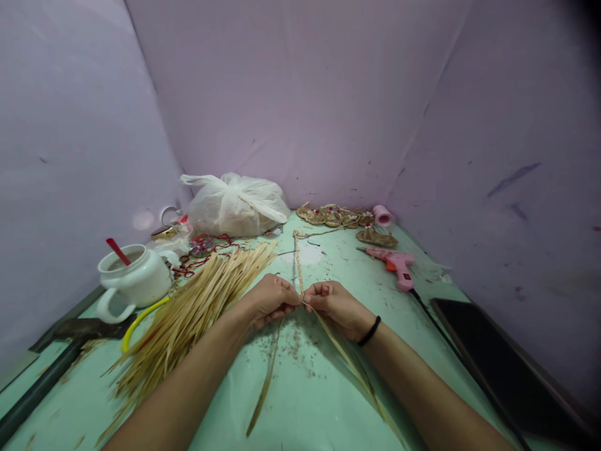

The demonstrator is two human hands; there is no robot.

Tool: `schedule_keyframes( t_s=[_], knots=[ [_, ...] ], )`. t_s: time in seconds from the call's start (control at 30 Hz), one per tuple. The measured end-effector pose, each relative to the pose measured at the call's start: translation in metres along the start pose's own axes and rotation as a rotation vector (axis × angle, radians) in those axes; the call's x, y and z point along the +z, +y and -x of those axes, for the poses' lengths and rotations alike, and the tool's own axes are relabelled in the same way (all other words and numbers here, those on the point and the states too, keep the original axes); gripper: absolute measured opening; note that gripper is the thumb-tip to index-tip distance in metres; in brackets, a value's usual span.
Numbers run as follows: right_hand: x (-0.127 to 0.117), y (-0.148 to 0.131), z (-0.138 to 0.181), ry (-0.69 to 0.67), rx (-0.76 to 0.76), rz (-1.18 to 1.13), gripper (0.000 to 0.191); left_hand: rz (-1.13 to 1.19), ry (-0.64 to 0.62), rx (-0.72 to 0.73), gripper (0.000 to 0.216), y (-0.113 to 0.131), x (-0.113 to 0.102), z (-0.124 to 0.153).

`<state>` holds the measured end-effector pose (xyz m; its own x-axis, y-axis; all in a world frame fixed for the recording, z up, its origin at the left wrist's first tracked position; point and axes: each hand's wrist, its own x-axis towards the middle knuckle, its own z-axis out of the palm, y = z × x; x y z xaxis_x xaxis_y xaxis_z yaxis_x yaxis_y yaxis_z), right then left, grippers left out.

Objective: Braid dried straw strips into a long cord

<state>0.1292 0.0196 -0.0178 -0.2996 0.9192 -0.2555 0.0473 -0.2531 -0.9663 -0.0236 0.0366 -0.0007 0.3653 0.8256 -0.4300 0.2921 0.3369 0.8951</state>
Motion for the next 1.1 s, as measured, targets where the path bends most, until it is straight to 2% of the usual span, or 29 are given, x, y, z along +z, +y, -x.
schedule_keyframes(
  t_s=[0.27,0.43,0.57,0.7,0.8,0.87,0.93,1.03,1.1],
  knots=[
    [-0.001,-0.002,-0.001,0.053,-0.035,0.18,0.01,-0.025,0.093,-0.011,0.013,0.005,0.009,0.004],
    [0.0,-0.005,0.006,0.203,-0.059,0.538,0.012,-0.044,0.164,-0.05,0.012,0.008,0.018,0.004],
    [0.012,-0.013,0.018,0.289,-0.144,0.827,0.011,0.028,0.23,-0.095,0.02,0.009,0.025,0.006],
    [0.025,-0.015,0.027,0.308,-0.251,0.971,0.014,0.089,0.184,-0.114,0.019,0.008,0.024,0.006],
    [0.029,-0.013,0.029,0.291,-0.291,1.005,0.015,0.062,0.145,-0.039,0.019,0.005,0.018,0.005],
    [0.025,-0.014,0.028,0.256,-0.281,0.979,0.013,0.028,0.126,0.013,0.016,0.004,0.014,0.003],
    [0.018,-0.016,0.026,0.239,-0.24,0.855,0.014,0.015,0.096,0.029,0.012,0.002,0.01,0.002],
    [0.007,-0.023,0.021,0.335,-0.137,0.471,0.025,0.017,0.063,0.044,0.011,0.0,0.007,0.002],
    [0.005,-0.025,0.018,0.357,-0.002,0.185,0.022,0.001,0.049,0.04,0.011,-0.001,0.005,0.002]
  ],
)
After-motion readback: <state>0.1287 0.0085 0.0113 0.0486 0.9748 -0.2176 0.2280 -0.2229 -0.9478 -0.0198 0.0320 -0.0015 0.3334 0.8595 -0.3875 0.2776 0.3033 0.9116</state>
